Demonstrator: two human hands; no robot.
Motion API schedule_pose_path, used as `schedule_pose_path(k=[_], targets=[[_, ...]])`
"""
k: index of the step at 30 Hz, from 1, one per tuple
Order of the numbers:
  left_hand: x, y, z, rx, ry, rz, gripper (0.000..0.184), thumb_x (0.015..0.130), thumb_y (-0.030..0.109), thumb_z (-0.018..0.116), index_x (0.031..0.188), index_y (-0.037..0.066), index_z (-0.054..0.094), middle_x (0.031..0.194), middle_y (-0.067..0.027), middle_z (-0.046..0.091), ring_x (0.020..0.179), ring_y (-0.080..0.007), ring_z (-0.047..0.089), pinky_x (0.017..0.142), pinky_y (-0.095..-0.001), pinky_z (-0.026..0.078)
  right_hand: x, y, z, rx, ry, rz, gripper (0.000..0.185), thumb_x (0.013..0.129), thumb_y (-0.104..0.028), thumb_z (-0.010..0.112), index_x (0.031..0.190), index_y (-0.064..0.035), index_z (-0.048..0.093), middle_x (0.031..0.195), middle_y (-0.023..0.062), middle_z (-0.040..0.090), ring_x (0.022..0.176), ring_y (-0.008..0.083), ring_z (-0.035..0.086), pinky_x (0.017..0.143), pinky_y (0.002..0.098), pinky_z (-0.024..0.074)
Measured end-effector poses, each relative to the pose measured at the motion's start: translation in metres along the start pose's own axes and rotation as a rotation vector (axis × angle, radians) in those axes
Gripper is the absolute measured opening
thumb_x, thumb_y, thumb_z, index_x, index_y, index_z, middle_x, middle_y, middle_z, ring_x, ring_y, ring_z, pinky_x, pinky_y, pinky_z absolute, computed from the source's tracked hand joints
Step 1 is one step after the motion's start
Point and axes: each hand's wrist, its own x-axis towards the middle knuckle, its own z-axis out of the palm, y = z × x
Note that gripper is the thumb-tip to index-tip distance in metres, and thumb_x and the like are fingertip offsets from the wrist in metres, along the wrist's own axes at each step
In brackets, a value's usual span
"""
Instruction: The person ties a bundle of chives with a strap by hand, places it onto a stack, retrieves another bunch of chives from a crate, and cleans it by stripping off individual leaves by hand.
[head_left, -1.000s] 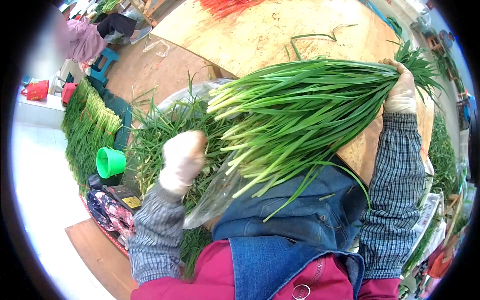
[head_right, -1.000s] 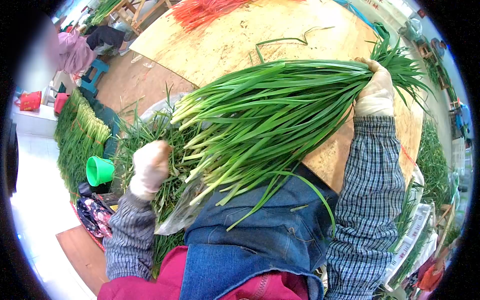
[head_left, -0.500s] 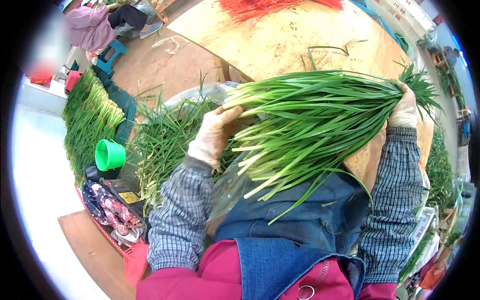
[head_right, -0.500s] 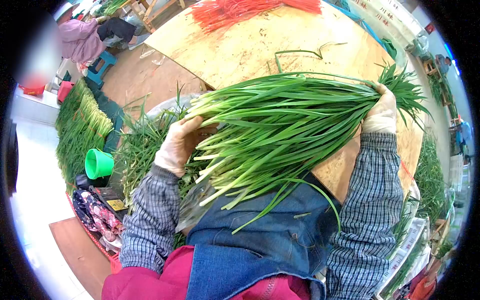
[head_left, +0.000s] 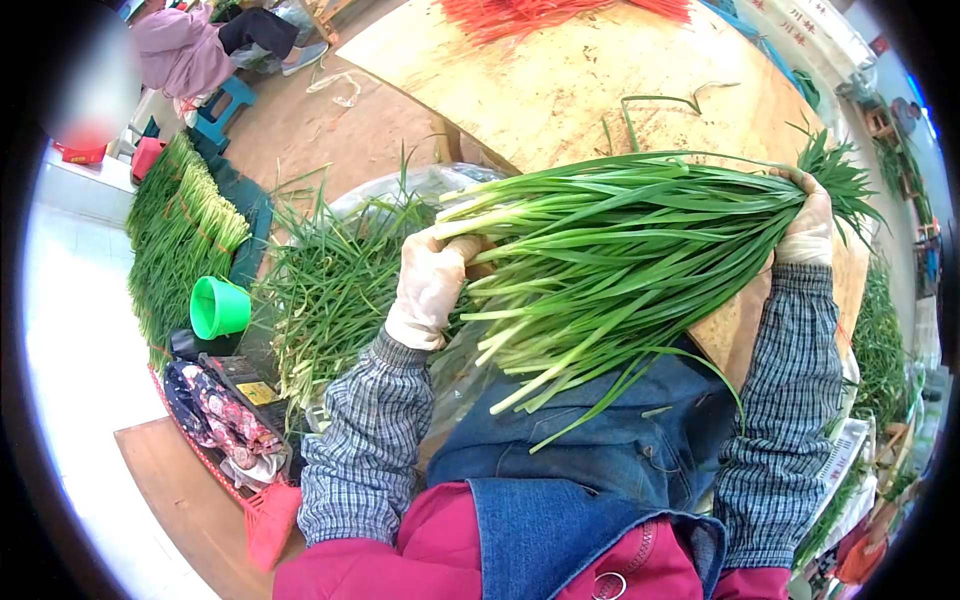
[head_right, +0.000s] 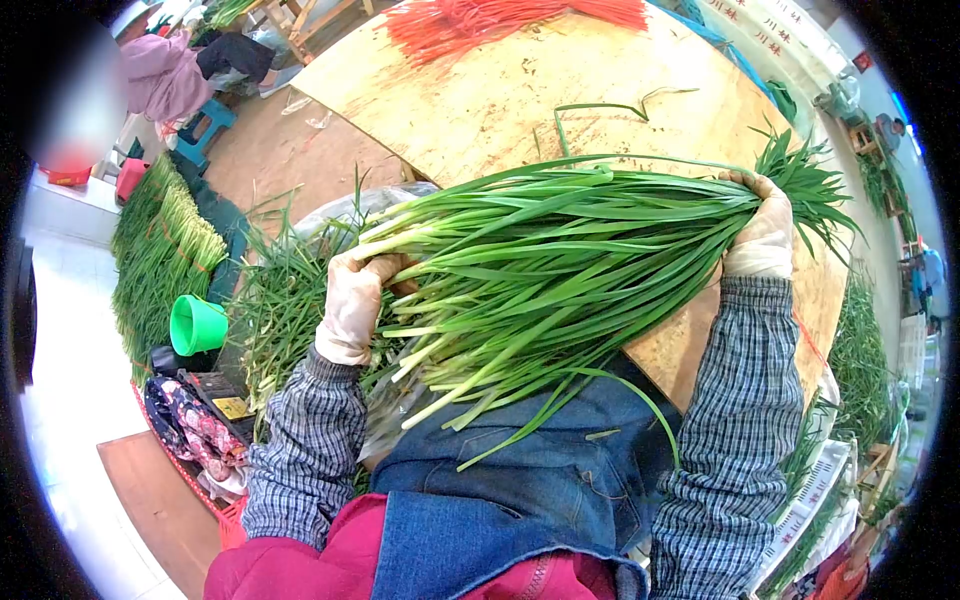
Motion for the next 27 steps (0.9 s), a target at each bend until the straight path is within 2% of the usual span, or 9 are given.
schedule_pose_path(k=[2, 4, 8, 10, 12, 13, 15, 19, 27], targets=[[-0.001, -0.007, 0.001, 0.021, 0.118, 0.051, 0.019, 0.081, 0.007, 0.052, 0.092, -0.002, 0.065, 0.075, -0.0076, 0.065, 0.062, -0.0122, 0.059, 0.054, -0.0243, 0.046, -0.005, -0.003, 0.004, -0.018, 0.025, -0.006, 0.022, 0.082, -0.016, 0.047, 0.082, 0.0029, 0.059, 0.078, 0.0161, 0.063, 0.069, 0.0292, 0.06, 0.067, 0.0384, 0.0519], [0.009, -0.027, -0.034, 0.587, 0.336, 0.293, 0.02, 0.076, 0.014, 0.052, 0.074, -0.002, 0.063, 0.058, -0.0151, 0.058, 0.057, -0.0177, 0.059, 0.053, -0.0312, 0.045, -0.005, -0.005, 0.007, -0.034, 0.092, 0.004, 0.023, 0.083, -0.017, 0.046, 0.082, 0.0026, 0.059, 0.078, 0.0161, 0.063, 0.069, 0.0296, 0.06, 0.067, 0.0386, 0.0518], [-0.008, -0.023, -0.101, 0.879, 0.593, 0.133, 0.027, 0.081, 0.017, 0.054, 0.061, -0.001, 0.054, 0.054, -0.0124, 0.054, 0.048, -0.0181, 0.049, 0.049, -0.0311, 0.041, 0.004, -0.002, -0.006, -0.07, 0.024, -0.059, 0.024, 0.083, -0.017, 0.045, 0.082, 0.0023, 0.059, 0.079, 0.0159, 0.063, 0.071, 0.0295, 0.06, 0.068, 0.0375, 0.0516], [-0.015, -0.024, -0.116, 0.792, 0.441, -0.062, 0.024, 0.082, 0.018, 0.056, 0.067, -0.001, 0.06, 0.06, -0.0113, 0.059, 0.052, -0.0177, 0.053, 0.051, -0.0292, 0.042, 0.007, 0.0, -0.006, -0.03, -0.019, -0.036, 0.024, 0.083, -0.017, 0.045, 0.082, 0.0022, 0.059, 0.08, 0.0159, 0.063, 0.072, 0.0292, 0.06, 0.069, 0.0371, 0.0514], [-0.015, -0.018, -0.086, 0.609, 0.249, 0.075, 0.02, 0.082, 0.018, 0.057, 0.082, -0.001, 0.065, 0.075, -0.0105, 0.065, 0.067, -0.0156, 0.059, 0.062, -0.026, 0.046, 0.007, -0.001, -0.005, -0.012, -0.011, -0.006, 0.023, 0.083, -0.016, 0.045, 0.082, 0.0022, 0.058, 0.081, 0.016, 0.063, 0.072, 0.0293, 0.06, 0.07, 0.0379, 0.0513], [-0.01, -0.013, -0.067, 0.42, 0.094, 0.101, 0.028, 0.082, 0.019, 0.058, 0.1, -0.001, 0.063, 0.093, -0.0109, 0.065, 0.085, -0.0146, 0.06, 0.075, -0.0246, 0.045, -0.001, -0.002, 0.0, -0.037, 0.003, -0.009, 0.023, 0.083, -0.016, 0.045, 0.082, 0.0021, 0.058, 0.081, 0.0159, 0.063, 0.072, 0.0293, 0.06, 0.07, 0.0381, 0.0513], [0.005, -0.017, -0.041, 0.031, -0.038, -0.049, 0.036, 0.078, 0.012, 0.061, 0.112, -0.002, 0.057, 0.104, -0.0103, 0.062, 0.094, -0.0152, 0.057, 0.081, -0.0268, 0.044, 0.001, -0.005, -0.002, -0.008, 0.002, 0.01, 0.022, 0.083, -0.016, 0.045, 0.082, 0.0022, 0.058, 0.081, 0.0157, 0.063, 0.072, 0.0293, 0.06, 0.07, 0.0382, 0.0513], [0.018, -0.019, -0.002, -0.458, -0.089, -0.108, 0.027, 0.076, -0.001, 0.063, 0.102, -0.002, 0.059, 0.091, -0.0085, 0.065, 0.071, -0.0135, 0.06, 0.061, -0.0238, 0.047, -0.011, -0.005, 0.005, -0.022, -0.037, -0.024, 0.02, 0.08, -0.012, 0.048, 0.08, 0.0041, 0.059, 0.077, 0.0144, 0.062, 0.069, 0.0263, 0.06, 0.069, 0.034, 0.0505], [-0.019, 0.013, -0.002, -0.457, -0.168, -0.081, 0.025, 0.076, -0.003, 0.062, 0.101, -0.005, 0.058, 0.092, -0.0125, 0.064, 0.079, -0.018, 0.062, 0.071, -0.0298, 0.051, -0.019, -0.005, 0.01, 0.035, -0.03, -0.03, 0.016, 0.081, -0.01, 0.047, 0.078, 0.003, 0.057, 0.074, 0.0137, 0.06, 0.069, 0.0252, 0.058, 0.07, 0.0343, 0.0499]])
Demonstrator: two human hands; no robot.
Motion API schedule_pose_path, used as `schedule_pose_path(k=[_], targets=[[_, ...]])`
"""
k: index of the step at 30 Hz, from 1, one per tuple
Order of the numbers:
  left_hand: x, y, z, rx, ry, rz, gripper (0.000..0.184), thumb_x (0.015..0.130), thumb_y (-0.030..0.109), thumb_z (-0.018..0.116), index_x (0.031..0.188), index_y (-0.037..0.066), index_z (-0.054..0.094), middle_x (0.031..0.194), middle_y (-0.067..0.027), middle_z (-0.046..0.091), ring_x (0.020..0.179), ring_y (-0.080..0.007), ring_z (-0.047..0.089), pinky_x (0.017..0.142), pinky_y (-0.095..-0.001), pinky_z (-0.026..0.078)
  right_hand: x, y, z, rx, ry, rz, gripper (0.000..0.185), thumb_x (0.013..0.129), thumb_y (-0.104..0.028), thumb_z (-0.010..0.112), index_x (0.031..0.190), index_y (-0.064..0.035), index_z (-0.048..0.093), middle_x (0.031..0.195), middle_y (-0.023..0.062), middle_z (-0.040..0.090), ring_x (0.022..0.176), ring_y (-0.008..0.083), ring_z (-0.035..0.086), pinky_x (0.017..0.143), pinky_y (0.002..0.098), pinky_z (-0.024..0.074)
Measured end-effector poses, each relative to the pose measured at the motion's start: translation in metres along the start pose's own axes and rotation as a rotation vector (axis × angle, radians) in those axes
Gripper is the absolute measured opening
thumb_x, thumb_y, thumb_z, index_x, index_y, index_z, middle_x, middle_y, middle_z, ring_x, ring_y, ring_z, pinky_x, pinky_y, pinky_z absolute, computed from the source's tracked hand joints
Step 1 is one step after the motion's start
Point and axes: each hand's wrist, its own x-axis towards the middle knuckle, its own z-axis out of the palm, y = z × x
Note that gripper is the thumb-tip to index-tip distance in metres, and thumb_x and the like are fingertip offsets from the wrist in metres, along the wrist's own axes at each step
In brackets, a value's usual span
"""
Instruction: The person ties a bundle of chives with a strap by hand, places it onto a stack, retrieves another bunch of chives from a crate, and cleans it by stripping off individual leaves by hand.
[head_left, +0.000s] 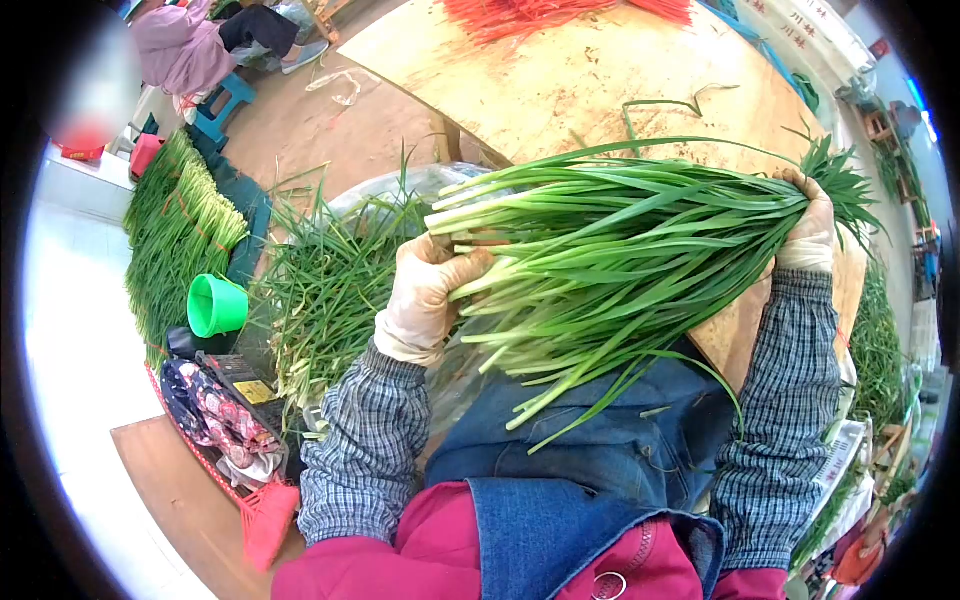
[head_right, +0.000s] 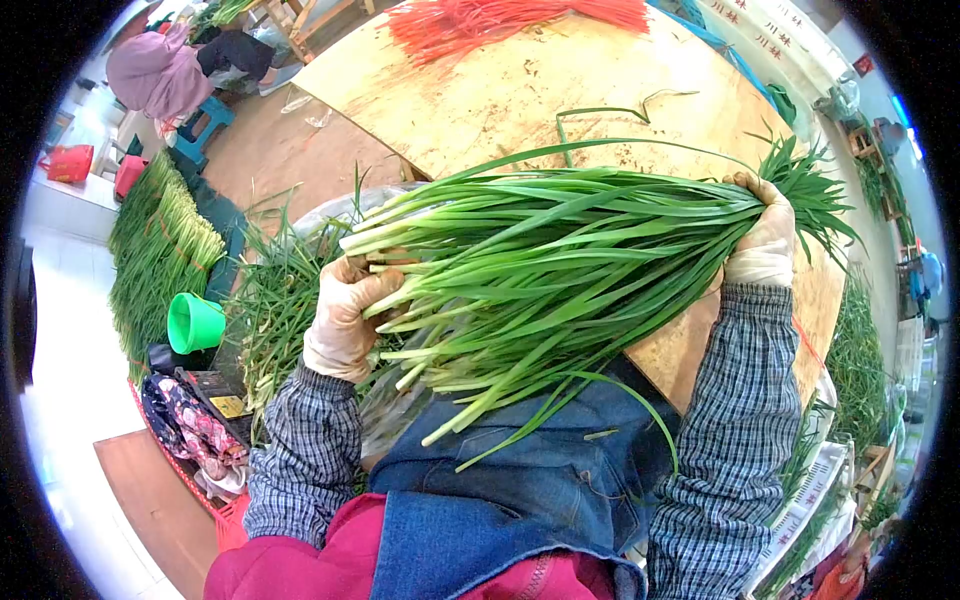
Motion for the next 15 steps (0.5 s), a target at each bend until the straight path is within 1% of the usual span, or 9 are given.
schedule_pose_path(k=[3, 4, 5, 7, 8, 9, 11, 12, 15], targets=[[0.0, 0.0, -0.002, 0.257, -0.022, -0.076, 0.023, 0.076, -0.003, 0.057, 0.098, -0.005, 0.061, 0.091, -0.0102, 0.064, 0.078, -0.0139, 0.06, 0.072, -0.0253, 0.048, -0.001, -0.001, 0.004, 0.03, 0.034, -0.004, 0.016, 0.081, -0.01, 0.048, 0.078, 0.0026, 0.057, 0.075, 0.0132, 0.06, 0.069, 0.0245, 0.058, 0.071, 0.0342, 0.0496], [0.002, 0.001, 0.0, 0.562, -0.04, -0.093, 0.022, 0.076, -0.002, 0.054, 0.097, -0.004, 0.062, 0.091, -0.0085, 0.063, 0.08, -0.0116, 0.058, 0.073, -0.0227, 0.045, -0.006, -0.002, 0.008, 0.015, 0.03, -0.013, 0.016, 0.081, -0.01, 0.048, 0.078, 0.0026, 0.057, 0.075, 0.013, 0.061, 0.069, 0.0242, 0.058, 0.07, 0.034, 0.0495], [0.005, -0.007, -0.006, 0.677, -0.109, -0.01, 0.023, 0.076, 0.002, 0.054, 0.097, -0.004, 0.062, 0.091, -0.0083, 0.063, 0.082, -0.0124, 0.057, 0.075, -0.0237, 0.044, -0.013, -0.004, 0.013, -0.001, 0.026, -0.023, 0.015, 0.081, -0.01, 0.049, 0.079, 0.0026, 0.057, 0.076, 0.0128, 0.061, 0.07, 0.024, 0.058, 0.07, 0.0338, 0.0494], [0.007, -0.008, -0.008, 0.9, -0.237, 0.03, 0.024, 0.076, 0.003, 0.057, 0.099, -0.004, 0.061, 0.094, -0.0077, 0.062, 0.085, -0.0111, 0.055, 0.077, -0.023, 0.043, -0.025, -0.007, 0.019, -0.013, -0.033, -0.035, 0.015, 0.08, -0.01, 0.05, 0.079, 0.0025, 0.058, 0.077, 0.0126, 0.061, 0.07, 0.0235, 0.058, 0.07, 0.0333, 0.0492], [0.007, -0.014, -0.01, 0.824, -0.253, -0.036, 0.024, 0.076, 0.004, 0.057, 0.098, -0.003, 0.061, 0.09, -0.0062, 0.063, 0.08, -0.0111, 0.055, 0.074, -0.0238, 0.044, -0.03, -0.009, 0.022, -0.009, -0.086, -0.039, 0.015, 0.08, -0.01, 0.051, 0.08, 0.0025, 0.058, 0.077, 0.0124, 0.061, 0.07, 0.0233, 0.058, 0.07, 0.033, 0.0491], [0.005, -0.013, -0.01, 0.693, -0.249, -0.201, 0.024, 0.075, 0.005, 0.057, 0.098, -0.002, 0.061, 0.085, -0.004, 0.063, 0.077, -0.0117, 0.055, 0.071, -0.0246, 0.044, -0.034, -0.011, 0.024, -0.005, -0.14, -0.044, 0.015, 0.08, -0.01, 0.051, 0.08, 0.0025, 0.059, 0.077, 0.0123, 0.061, 0.07, 0.0231, 0.058, 0.07, 0.0328, 0.0491], [0.006, -0.015, -0.013, 0.875, -0.329, -0.091, 0.024, 0.073, 0.007, 0.057, 0.095, -0.002, 0.062, 0.081, -0.0033, 0.062, 0.072, -0.0106, 0.054, 0.067, -0.0241, 0.044, -0.038, -0.013, 0.027, 0.039, -0.193, -0.049, 0.016, 0.08, -0.011, 0.052, 0.082, 0.0035, 0.058, 0.077, 0.0109, 0.059, 0.072, 0.0222, 0.057, 0.073, 0.0321, 0.0481], [0.002, -0.014, -0.012, 0.814, -0.306, -0.177, 0.023, 0.072, 0.009, 0.057, 0.091, -0.002, 0.063, 0.079, -0.0037, 0.061, 0.069, -0.0093, 0.053, 0.064, -0.0235, 0.042, -0.037, -0.013, 0.025, 0.06, -0.25, -0.045, 0.016, 0.08, -0.011, 0.052, 0.083, 0.004, 0.058, 0.076, 0.0106, 0.059, 0.073, 0.0222, 0.057, 0.074, 0.0324, 0.0479], [-0.005, -0.018, -0.017, 0.69, -0.271, -0.113, 0.022, 0.071, 0.009, 0.056, 0.088, -0.002, 0.063, 0.076, -0.004, 0.06, 0.066, -0.0086, 0.051, 0.06, -0.0234, 0.042, -0.035, -0.011, 0.02, 0.048, -0.302, -0.086, 0.015, 0.08, -0.009, 0.055, 0.088, 0.0041, 0.058, 0.079, 0.0097, 0.059, 0.076, 0.0212, 0.057, 0.075, 0.032, 0.0481]])
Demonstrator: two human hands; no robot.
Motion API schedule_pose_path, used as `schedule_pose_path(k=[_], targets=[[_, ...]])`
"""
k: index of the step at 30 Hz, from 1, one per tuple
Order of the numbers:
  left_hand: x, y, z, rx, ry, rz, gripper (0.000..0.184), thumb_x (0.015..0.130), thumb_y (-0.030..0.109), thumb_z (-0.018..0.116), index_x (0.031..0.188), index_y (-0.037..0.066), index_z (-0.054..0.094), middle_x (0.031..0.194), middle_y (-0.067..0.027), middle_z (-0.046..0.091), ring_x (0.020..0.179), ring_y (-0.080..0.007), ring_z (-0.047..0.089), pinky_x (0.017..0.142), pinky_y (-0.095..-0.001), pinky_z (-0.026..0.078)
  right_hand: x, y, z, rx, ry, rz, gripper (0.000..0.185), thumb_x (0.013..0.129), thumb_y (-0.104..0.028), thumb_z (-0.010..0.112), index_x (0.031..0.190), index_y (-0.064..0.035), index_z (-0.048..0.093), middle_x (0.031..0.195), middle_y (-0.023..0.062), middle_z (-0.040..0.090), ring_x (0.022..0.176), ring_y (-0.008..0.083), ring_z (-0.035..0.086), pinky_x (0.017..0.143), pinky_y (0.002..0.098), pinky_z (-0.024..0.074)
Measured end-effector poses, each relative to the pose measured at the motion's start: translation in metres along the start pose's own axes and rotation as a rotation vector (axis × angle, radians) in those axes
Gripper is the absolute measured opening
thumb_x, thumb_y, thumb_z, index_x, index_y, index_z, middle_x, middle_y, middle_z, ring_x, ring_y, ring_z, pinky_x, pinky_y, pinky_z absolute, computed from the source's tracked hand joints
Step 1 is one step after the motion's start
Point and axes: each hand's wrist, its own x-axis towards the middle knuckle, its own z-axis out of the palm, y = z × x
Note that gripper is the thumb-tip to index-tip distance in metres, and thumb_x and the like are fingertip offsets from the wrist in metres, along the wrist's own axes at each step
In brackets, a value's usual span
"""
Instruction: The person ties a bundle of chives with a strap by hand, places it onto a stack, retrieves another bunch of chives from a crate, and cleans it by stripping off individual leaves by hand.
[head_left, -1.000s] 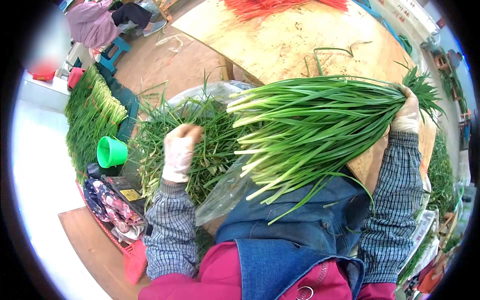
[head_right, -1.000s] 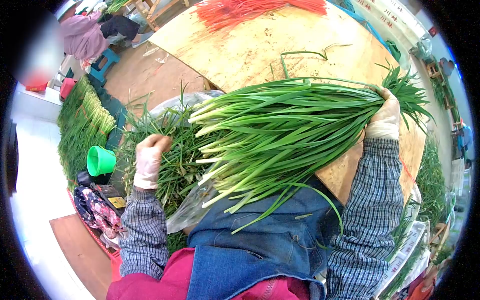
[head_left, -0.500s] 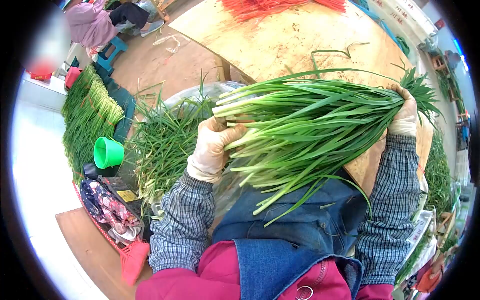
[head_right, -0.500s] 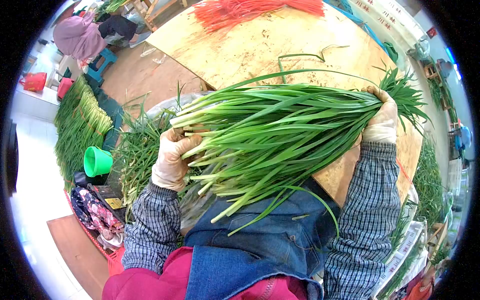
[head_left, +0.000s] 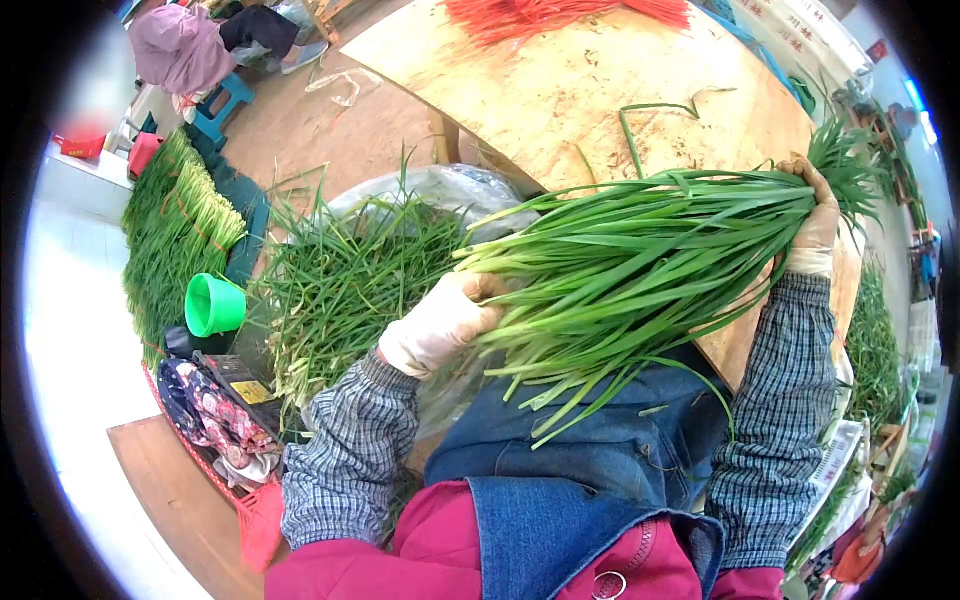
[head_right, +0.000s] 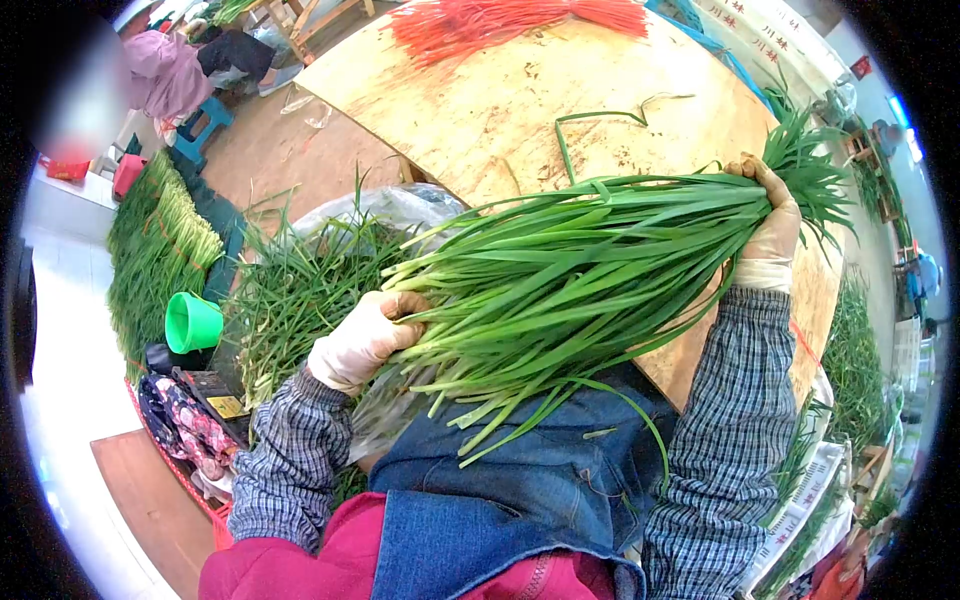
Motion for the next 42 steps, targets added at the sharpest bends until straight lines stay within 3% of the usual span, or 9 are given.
schedule_pose_path(k=[6, 10, 14, 20, 28, 31, 34, 38, 42], targets=[[-0.069, -0.044, -0.08, 0.65, 0.361, -0.217, 0.017, 0.071, 0.012, 0.055, 0.079, -0.002, 0.063, 0.07, -0.0151, 0.061, 0.066, -0.0252, 0.06, 0.064, -0.0354, 0.049, 0.004, 0.004, -0.018, 0.046, -0.016, 0.008, 0.018, 0.081, -0.009, 0.056, 0.093, 0.0043, 0.057, 0.08, 0.0103, 0.059, 0.077, 0.0217, 0.056, 0.079, 0.0323, 0.0469], [-0.123, -0.08, -0.119, 1.849, 0.553, -0.376, 0.007, 0.069, 0.011, 0.058, 0.065, 0.006, 0.061, 0.079, -0.0126, 0.058, 0.076, -0.0287, 0.058, 0.062, -0.0363, 0.048, 0.003, 0.006, -0.005, 0.039, 0.071, 0.005, 0.016, 0.08, -0.009, 0.056, 0.088, 0.0042, 0.058, 0.078, 0.0098, 0.058, 0.078, 0.0225, 0.056, 0.08, 0.0343, 0.0466], [-0.062, -0.021, -0.036, 0.996, 0.604, 0.637, 0.021, 0.072, 0.001, 0.061, 0.092, 0.006, 0.06, 0.07, -0.0109, 0.054, 0.064, -0.0267, 0.054, 0.055, -0.0366, 0.045, 0.011, 0.002, -0.016, -0.001, 0.077, 0.025, 0.014, 0.08, -0.009, 0.055, 0.084, 0.004, 0.058, 0.077, 0.0094, 0.057, 0.078, 0.0232, 0.056, 0.081, 0.0358, 0.0461], [0.015, -0.011, 0.022, 1.267, 0.48, 0.416, 0.01, 0.073, 0.012, 0.062, 0.076, 0.007, 0.054, 0.065, -0.008, 0.053, 0.06, -0.027, 0.056, 0.05, -0.0368, 0.045, 0.007, -0.001, -0.014, 0.068, -0.025, 0.047, 0.015, 0.081, -0.009, 0.055, 0.086, 0.0043, 0.058, 0.077, 0.01, 0.059, 0.078, 0.0228, 0.056, 0.083, 0.0349, 0.0453], [-0.059, -0.046, -0.063, 1.171, 0.748, 0.689, 0.006, 0.069, 0.009, 0.055, 0.064, 0.008, 0.053, 0.058, -0.0091, 0.051, 0.05, -0.0254, 0.053, 0.046, -0.0345, 0.043, 0.008, 0.001, -0.039, 0.267, -0.224, -0.016, 0.027, 0.08, -0.009, 0.057, 0.101, 0.0067, 0.05, 0.076, 0.0039, 0.048, 0.077, 0.0181, 0.048, 0.081, 0.036, 0.0412], [-0.108, -0.068, -0.114, 1.702, 0.593, -0.396, 0.008, 0.069, 0.014, 0.062, 0.073, 0.007, 0.06, 0.065, -0.0088, 0.056, 0.058, -0.0279, 0.056, 0.056, -0.0365, 0.048, 0.001, 0.002, -0.047, 0.4, -0.31, 0.009, 0.026, 0.082, -0.009, 0.055, 0.104, 0.004, 0.049, 0.075, 0.0024, 0.047, 0.074, 0.0156, 0.046, 0.078, 0.0331, 0.0409], [-0.089, -0.044, -0.083, 1.374, 0.769, 0.193, 0.019, 0.07, 0.011, 0.064, 0.088, 0.005, 0.061, 0.083, -0.0134, 0.06, 0.078, -0.0283, 0.059, 0.069, -0.0369, 0.049, -0.001, 0.0, -0.049, 0.415, -0.325, 0.005, 0.02, 0.084, -0.009, 0.054, 0.101, 0.0009, 0.049, 0.074, 0.001, 0.047, 0.072, 0.0136, 0.046, 0.077, 0.0301, 0.0399], [-0.027, 0.02, -0.01, 0.806, 0.512, 0.432, 0.046, 0.071, 0.008, 0.069, 0.115, 0.006, 0.056, 0.107, -0.016, 0.058, 0.1, -0.0286, 0.055, 0.089, -0.0331, 0.042, -0.003, -0.003, -0.043, 0.427, -0.361, -0.002, 0.019, 0.084, -0.008, 0.055, 0.1, -0.0016, 0.047, 0.071, -0.0011, 0.045, 0.07, 0.0122, 0.045, 0.076, 0.0296, 0.0392], [0.004, -0.007, 0.017, 0.698, 0.193, 0.532, 0.037, 0.071, 0.008, 0.066, 0.107, 0.005, 0.058, 0.084, -0.0149, 0.06, 0.077, -0.0299, 0.061, 0.066, -0.0325, 0.049, -0.01, -0.008, -0.04, 0.423, -0.402, -0.043, 0.018, 0.083, -0.007, 0.055, 0.098, -0.002, 0.047, 0.066, -0.0035, 0.04, 0.063, 0.0086, 0.042, 0.068, 0.0264, 0.036]])
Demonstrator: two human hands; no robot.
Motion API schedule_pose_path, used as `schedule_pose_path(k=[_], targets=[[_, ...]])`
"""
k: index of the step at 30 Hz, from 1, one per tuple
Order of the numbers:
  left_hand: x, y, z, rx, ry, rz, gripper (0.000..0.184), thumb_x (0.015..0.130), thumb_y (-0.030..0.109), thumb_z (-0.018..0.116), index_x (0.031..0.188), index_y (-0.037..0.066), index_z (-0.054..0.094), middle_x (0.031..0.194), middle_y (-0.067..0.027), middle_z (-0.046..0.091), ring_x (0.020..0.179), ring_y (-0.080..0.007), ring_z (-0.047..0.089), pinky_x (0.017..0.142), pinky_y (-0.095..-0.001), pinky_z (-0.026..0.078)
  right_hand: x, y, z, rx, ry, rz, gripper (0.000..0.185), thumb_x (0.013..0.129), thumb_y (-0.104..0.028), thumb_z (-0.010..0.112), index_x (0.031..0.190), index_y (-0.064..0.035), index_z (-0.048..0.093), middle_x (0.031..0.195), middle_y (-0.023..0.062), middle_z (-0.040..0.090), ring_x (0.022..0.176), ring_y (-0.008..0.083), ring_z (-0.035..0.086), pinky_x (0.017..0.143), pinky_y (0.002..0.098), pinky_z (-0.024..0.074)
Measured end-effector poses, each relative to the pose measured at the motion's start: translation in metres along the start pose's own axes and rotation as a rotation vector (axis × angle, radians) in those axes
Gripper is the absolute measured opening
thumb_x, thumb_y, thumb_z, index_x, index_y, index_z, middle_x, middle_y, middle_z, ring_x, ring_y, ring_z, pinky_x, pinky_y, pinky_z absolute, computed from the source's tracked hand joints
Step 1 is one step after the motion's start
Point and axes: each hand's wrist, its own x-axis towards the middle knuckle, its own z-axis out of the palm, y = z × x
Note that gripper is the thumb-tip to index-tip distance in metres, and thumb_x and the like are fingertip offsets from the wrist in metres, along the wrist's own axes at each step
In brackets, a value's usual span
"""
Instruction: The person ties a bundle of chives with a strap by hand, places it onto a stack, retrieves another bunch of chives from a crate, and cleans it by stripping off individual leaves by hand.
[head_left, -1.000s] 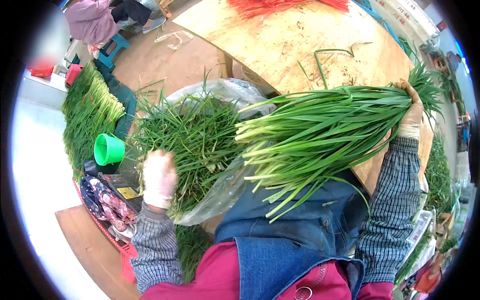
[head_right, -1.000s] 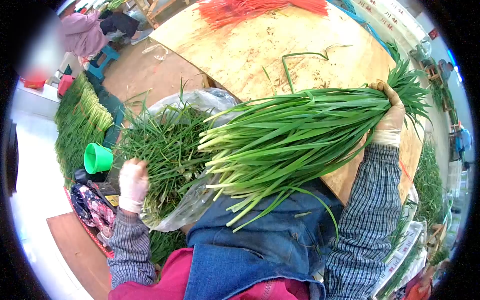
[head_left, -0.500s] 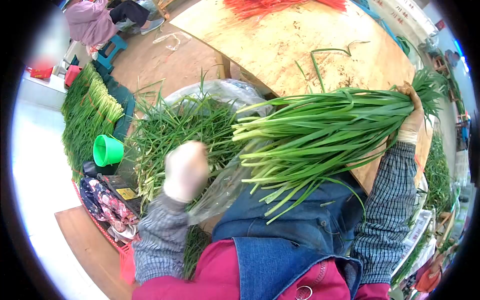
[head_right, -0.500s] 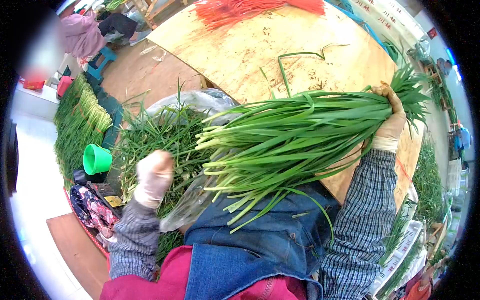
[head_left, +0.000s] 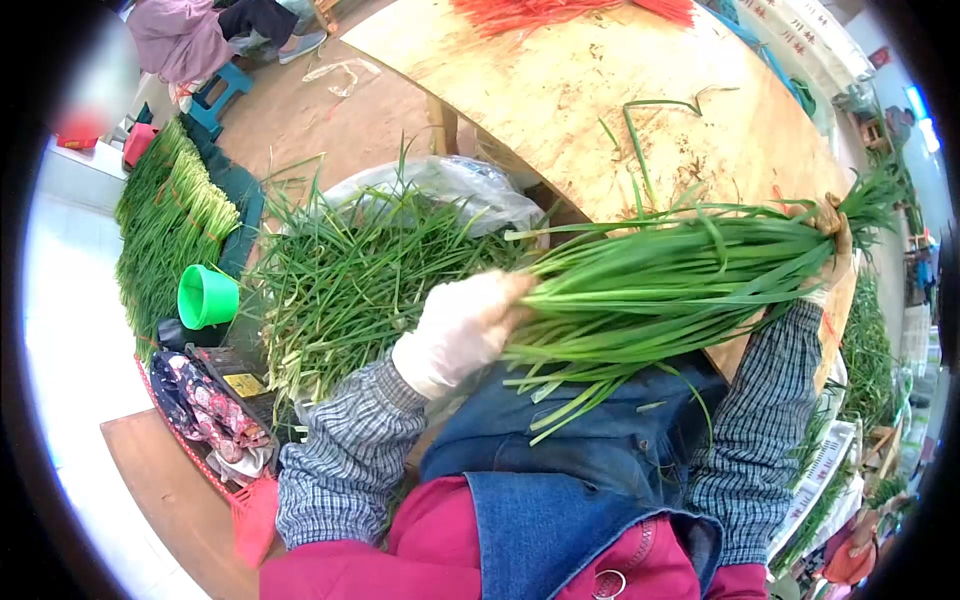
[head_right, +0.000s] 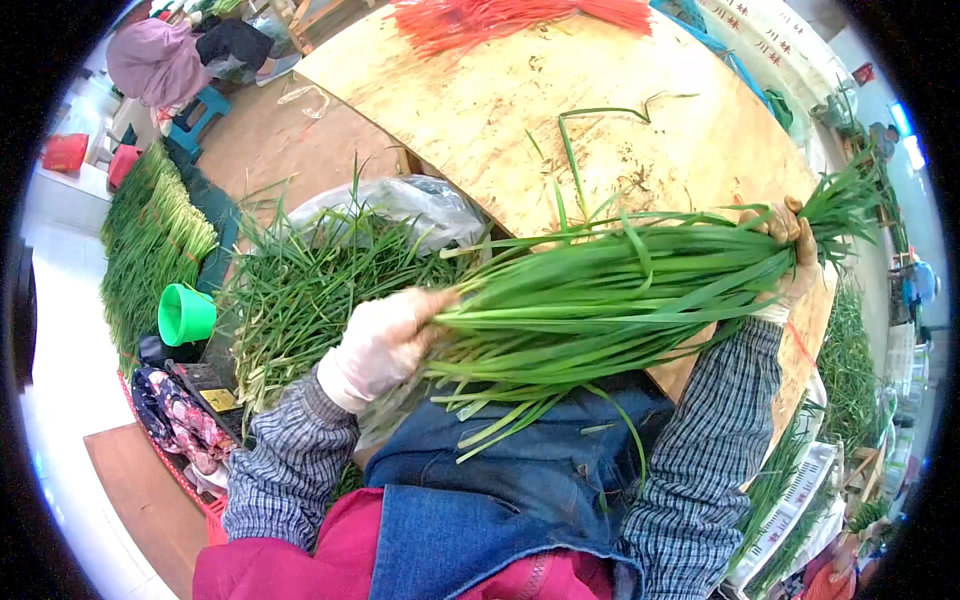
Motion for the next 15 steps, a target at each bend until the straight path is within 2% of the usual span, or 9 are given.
schedule_pose_path(k=[2, 4, 5, 6, 8, 10, 12, 14, 15], targets=[[-0.013, 0.005, -0.008, 0.122, -0.174, -0.065, 0.026, 0.072, 0.007, 0.064, 0.098, 0.006, 0.061, 0.077, -0.0124, 0.06, 0.069, -0.0303, 0.06, 0.06, -0.0342, 0.049, -0.005, 0.004, 0.013, 0.012, -0.104, -0.007, 0.018, 0.083, -0.008, 0.056, 0.097, -0.0025, 0.046, 0.064, -0.0047, 0.039, 0.059, 0.007, 0.041, 0.065, 0.0251, 0.0347], [-0.038, 0.0, -0.013, 0.076, -0.107, -0.064, 0.021, 0.072, 0.006, 0.062, 0.093, 0.008, 0.061, 0.071, -0.0102, 0.059, 0.064, -0.0296, 0.06, 0.056, -0.0355, 0.048, -0.013, 0.012, 0.026, 0.121, -0.218, -0.032, 0.017, 0.082, -0.006, 0.057, 0.095, -0.0028, 0.047, 0.063, -0.006, 0.042, 0.056, 0.0044, 0.042, 0.06, 0.0217, 0.0355], [-0.036, 0.012, -0.025, 0.218, -0.171, -0.135, 0.018, 0.071, 0.005, 0.06, 0.089, 0.007, 0.062, 0.067, -0.0095, 0.059, 0.061, -0.0301, 0.059, 0.054, -0.0361, 0.049, -0.014, 0.01, 0.026, 0.141, -0.244, -0.024, 0.016, 0.081, -0.005, 0.057, 0.094, -0.0028, 0.047, 0.061, -0.0062, 0.044, 0.054, 0.0039, 0.044, 0.06, 0.021, 0.0369], [-0.053, -0.012, -0.023, 0.352, -0.248, -0.219, 0.014, 0.072, 0.003, 0.058, 0.083, 0.007, 0.064, 0.067, -0.0094, 0.06, 0.061, -0.029, 0.06, 0.054, -0.0356, 0.049, -0.011, 0.007, 0.025, 0.161, -0.276, -0.014, 0.016, 0.081, -0.004, 0.057, 0.092, -0.0029, 0.047, 0.06, -0.0065, 0.046, 0.053, 0.0034, 0.045, 0.059, 0.0204, 0.0383], [-0.068, -0.04, -0.028, 0.511, -0.108, -0.269, 0.009, 0.075, 0.016, 0.06, 0.076, 0.007, 0.062, 0.059, -0.0097, 0.055, 0.057, -0.0282, 0.059, 0.05, -0.0361, 0.047, -0.009, 0.002, 0.012, 0.258, -0.372, -0.018, 0.014, 0.081, -0.003, 0.055, 0.089, -0.0052, 0.045, 0.06, -0.0068, 0.045, 0.055, 0.0043, 0.046, 0.064, 0.0217, 0.04], [-0.052, -0.03, -0.03, 0.31, 0.201, -0.174, 0.006, 0.073, 0.012, 0.064, 0.076, 0.007, 0.062, 0.061, -0.0086, 0.056, 0.059, -0.0261, 0.058, 0.051, -0.0346, 0.046, -0.016, -0.002, 0.007, 0.271, -0.424, -0.013, 0.013, 0.081, -0.003, 0.054, 0.088, -0.0063, 0.043, 0.061, -0.0068, 0.046, 0.057, 0.0047, 0.048, 0.066, 0.0223, 0.0413], [-0.017, -0.012, -0.029, 0.362, 0.194, -0.106, 0.017, 0.071, 0.013, 0.067, 0.085, 0.006, 0.062, 0.08, -0.0094, 0.061, 0.077, -0.0265, 0.057, 0.066, -0.0332, 0.047, -0.014, -0.001, 0.012, 0.215, -0.469, -0.006, 0.013, 0.081, -0.003, 0.053, 0.088, -0.0061, 0.043, 0.062, -0.0066, 0.048, 0.058, 0.0046, 0.049, 0.067, 0.0222, 0.0423], [0.015, -0.003, -0.017, 0.289, 0.118, -0.039, 0.038, 0.071, 0.015, 0.068, 0.108, 0.007, 0.058, 0.104, -0.0145, 0.058, 0.097, -0.0304, 0.053, 0.083, -0.0388, 0.043, -0.017, -0.003, 0.012, 0.201, -0.452, -0.034, 0.013, 0.081, -0.004, 0.053, 0.089, -0.0058, 0.044, 0.061, -0.0065, 0.049, 0.058, 0.0048, 0.049, 0.065, 0.0224, 0.043], [0.029, 0.0, -0.004, 0.315, 0.116, -0.024, 0.042, 0.071, 0.016, 0.068, 0.11, 0.007, 0.056, 0.109, -0.0149, 0.056, 0.1, -0.0308, 0.052, 0.086, -0.04, 0.042, -0.019, -0.002, 0.016, 0.189, -0.433, -0.043, 0.012, 0.081, -0.004, 0.053, 0.089, -0.0055, 0.044, 0.061, -0.0066, 0.049, 0.058, 0.0049, 0.049, 0.065, 0.0227, 0.0433]])
